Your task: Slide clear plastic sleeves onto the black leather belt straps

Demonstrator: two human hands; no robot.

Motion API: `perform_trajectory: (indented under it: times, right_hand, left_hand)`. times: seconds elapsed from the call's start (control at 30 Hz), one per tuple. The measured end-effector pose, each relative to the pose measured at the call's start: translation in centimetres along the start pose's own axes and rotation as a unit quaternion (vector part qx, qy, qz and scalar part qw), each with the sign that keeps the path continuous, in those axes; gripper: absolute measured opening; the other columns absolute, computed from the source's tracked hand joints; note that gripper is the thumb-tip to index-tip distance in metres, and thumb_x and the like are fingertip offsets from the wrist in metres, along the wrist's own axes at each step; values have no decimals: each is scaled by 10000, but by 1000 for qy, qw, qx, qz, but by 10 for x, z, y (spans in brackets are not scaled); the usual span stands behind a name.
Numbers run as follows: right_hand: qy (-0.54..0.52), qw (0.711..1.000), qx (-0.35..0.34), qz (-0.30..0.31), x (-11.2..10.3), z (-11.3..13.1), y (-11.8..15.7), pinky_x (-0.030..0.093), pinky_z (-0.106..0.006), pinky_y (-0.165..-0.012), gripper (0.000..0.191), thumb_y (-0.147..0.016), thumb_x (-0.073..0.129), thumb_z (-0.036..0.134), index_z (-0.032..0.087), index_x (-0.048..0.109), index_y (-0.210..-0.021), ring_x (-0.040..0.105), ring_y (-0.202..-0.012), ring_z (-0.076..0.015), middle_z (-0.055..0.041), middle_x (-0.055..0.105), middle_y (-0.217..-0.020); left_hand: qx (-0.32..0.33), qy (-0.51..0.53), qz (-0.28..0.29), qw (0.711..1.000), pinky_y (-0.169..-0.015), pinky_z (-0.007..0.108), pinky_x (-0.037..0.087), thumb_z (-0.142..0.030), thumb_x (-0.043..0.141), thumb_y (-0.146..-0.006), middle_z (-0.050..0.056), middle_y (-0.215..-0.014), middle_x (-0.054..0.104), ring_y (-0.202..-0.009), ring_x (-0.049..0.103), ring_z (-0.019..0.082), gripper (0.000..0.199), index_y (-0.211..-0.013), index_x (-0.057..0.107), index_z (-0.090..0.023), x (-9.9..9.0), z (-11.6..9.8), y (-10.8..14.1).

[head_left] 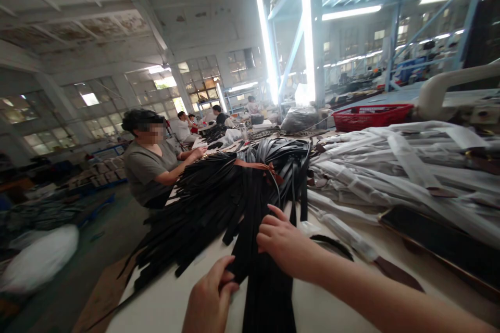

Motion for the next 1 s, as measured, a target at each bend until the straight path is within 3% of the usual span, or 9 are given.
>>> perform_trajectory:
  times: [0.13,0.23,0.43,0.63,0.8,1.0]
  right_hand:
    - [-10,999,-16,-36,-18,29,3,136,-403,-1103,132,-937,481,232,208,545,-823,503,-930,-167,4,599,-820]
    - [-2,999,-6,-42,-21,29,3,129,-410,-1098,130,-939,494,244,212,543,-822,499,-947,-169,8,595,-817]
    - [3,998,-33,-44,-16,20,2,145,-418,-1084,157,-941,498,264,211,556,-805,500,-934,-169,6,594,-796]
    - [-25,995,-66,-64,-23,29,5,138,-412,-1076,169,-936,510,253,208,587,-793,503,-948,-171,-1,604,-795]
    - [-80,989,-92,-84,-31,36,9,164,-396,-1043,200,-943,491,249,201,607,-787,503,-919,-171,-14,621,-805]
    - [-129,983,-112,-60,-28,53,12,218,-371,-974,195,-924,507,245,191,620,-774,505,-877,-170,-18,627,-783]
  left_hand:
    - [-52,101,-15,993,-716,266,526,-138,572,-603,-20,-686,719,-715,699,196,386,-969,674,-208,0,1,1]
    - [-70,116,1,991,-685,269,524,-146,591,-586,-29,-649,706,-665,688,194,398,-975,663,-193,0,-4,2]
    - [-95,132,80,983,-708,284,508,-79,618,-566,14,-754,700,-746,678,195,412,-971,652,-146,6,-18,8]
    - [-130,183,206,952,-644,277,498,-23,626,-493,64,-922,705,-715,685,189,421,-902,651,-122,4,-44,29]
    - [-146,148,179,962,-670,293,506,-35,649,-490,70,-951,708,-675,651,149,422,-903,669,-120,-15,-61,41]
    - [-125,92,136,979,-686,306,496,-62,682,-496,77,-914,712,-678,625,149,380,-872,683,-111,-13,-75,43]
Point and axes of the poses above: each hand's wrist, its own y-axis away from the middle knuckle, its own x-axis out of the palm, z = x × y, the point moved 8 cm from there along -y, towards the middle knuckle
